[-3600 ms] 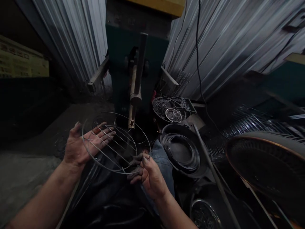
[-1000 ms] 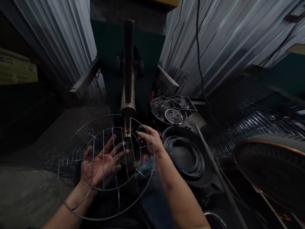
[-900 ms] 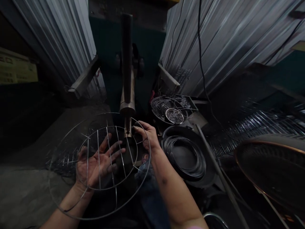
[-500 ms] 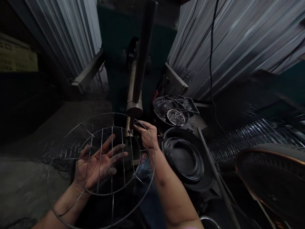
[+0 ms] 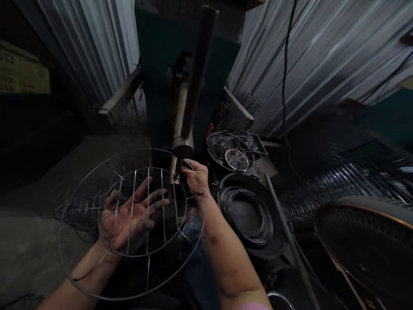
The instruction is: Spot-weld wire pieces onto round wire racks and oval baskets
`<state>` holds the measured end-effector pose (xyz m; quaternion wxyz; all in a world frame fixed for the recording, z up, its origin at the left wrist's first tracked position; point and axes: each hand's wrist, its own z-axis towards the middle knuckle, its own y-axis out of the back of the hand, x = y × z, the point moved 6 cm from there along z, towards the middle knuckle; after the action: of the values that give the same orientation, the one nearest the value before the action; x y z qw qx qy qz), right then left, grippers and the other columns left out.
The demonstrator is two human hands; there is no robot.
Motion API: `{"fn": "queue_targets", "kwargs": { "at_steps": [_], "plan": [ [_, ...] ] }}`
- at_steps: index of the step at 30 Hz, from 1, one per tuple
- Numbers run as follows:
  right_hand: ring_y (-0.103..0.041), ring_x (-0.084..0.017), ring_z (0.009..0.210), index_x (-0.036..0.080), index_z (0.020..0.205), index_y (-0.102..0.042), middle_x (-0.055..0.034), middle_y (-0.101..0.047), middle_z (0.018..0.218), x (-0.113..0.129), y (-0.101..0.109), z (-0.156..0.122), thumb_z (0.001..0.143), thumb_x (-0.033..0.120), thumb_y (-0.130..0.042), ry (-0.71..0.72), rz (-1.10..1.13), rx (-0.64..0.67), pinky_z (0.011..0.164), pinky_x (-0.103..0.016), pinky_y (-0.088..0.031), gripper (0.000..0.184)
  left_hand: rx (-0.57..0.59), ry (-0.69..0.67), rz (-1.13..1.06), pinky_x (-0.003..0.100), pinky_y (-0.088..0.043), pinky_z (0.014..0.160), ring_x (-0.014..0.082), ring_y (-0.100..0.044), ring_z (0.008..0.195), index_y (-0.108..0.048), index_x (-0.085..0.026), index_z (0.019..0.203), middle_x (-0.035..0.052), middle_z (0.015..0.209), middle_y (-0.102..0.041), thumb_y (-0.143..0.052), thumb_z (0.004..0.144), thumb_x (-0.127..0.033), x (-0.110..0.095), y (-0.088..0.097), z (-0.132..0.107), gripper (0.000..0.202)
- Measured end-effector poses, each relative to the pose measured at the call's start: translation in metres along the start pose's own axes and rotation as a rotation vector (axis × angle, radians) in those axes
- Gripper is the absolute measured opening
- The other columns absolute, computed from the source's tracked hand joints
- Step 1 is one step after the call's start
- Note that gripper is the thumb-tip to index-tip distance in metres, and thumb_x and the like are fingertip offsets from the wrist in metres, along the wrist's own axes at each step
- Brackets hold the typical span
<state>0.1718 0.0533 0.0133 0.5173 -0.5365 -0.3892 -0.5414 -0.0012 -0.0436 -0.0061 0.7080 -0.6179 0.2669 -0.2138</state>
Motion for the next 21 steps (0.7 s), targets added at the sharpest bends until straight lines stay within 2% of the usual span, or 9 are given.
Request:
{"fn": "queue_targets", "kwargs": {
  "at_steps": [3,11,17,21],
  "plan": [
    [-0.057,-0.014,0.060,0.020,0.065,-0.071,0.0031,-0.064,0.062,0.0032,-0.0017,0.0007,0.058,0.032,-0.077,-0.011,0.002,-0.001,0.057,-0.026,-0.045,0.015,0.000,-0.002,0.004,0.043,-0.053,0.076,0.0427,-0.041,0.130,-0.024,-0.026,0.151,0.0221,0.144,-0.041,-0.040,0.087,-0.053,0.0007,-0.0002,0.0008,0.071],
    [-0.059,-0.014,0.061,0.020,0.066,-0.073,0.0023,-0.066,0.065,0.0017,-0.0003,0.0041,0.057,0.028,-0.077,-0.006,0.033,0.019,0.060,-0.028,-0.048,0.014,0.014,-0.022,-0.026,0.042,-0.053,0.076,0.0428,-0.043,0.128,-0.036,-0.023,0.146,0.0222,0.141,-0.044,-0.040,0.087,-0.053,0.0039,-0.0023,0.0048,0.066],
    [-0.055,-0.013,0.057,0.019,0.068,-0.073,0.0021,-0.064,0.061,-0.0002,-0.0008,0.0040,0.055,0.033,-0.078,-0.025,0.011,-0.013,0.054,-0.026,-0.045,0.020,0.016,-0.019,-0.017,0.043,-0.052,0.076,0.0433,-0.040,0.130,-0.027,-0.025,0.150,0.0221,0.143,-0.042,-0.040,0.086,-0.053,0.0039,-0.0042,0.0046,0.071],
    [-0.050,-0.010,0.051,0.018,0.065,-0.071,0.0037,-0.059,0.055,-0.0006,-0.0056,0.0077,0.056,0.031,-0.077,-0.041,0.033,0.012,0.050,-0.024,-0.040,0.017,0.004,-0.012,-0.029,0.040,-0.052,0.077,0.0415,-0.040,0.131,-0.024,-0.026,0.150,0.0208,0.147,-0.037,-0.045,0.084,-0.052,0.0043,-0.0039,0.0043,0.075]
  ]
}}
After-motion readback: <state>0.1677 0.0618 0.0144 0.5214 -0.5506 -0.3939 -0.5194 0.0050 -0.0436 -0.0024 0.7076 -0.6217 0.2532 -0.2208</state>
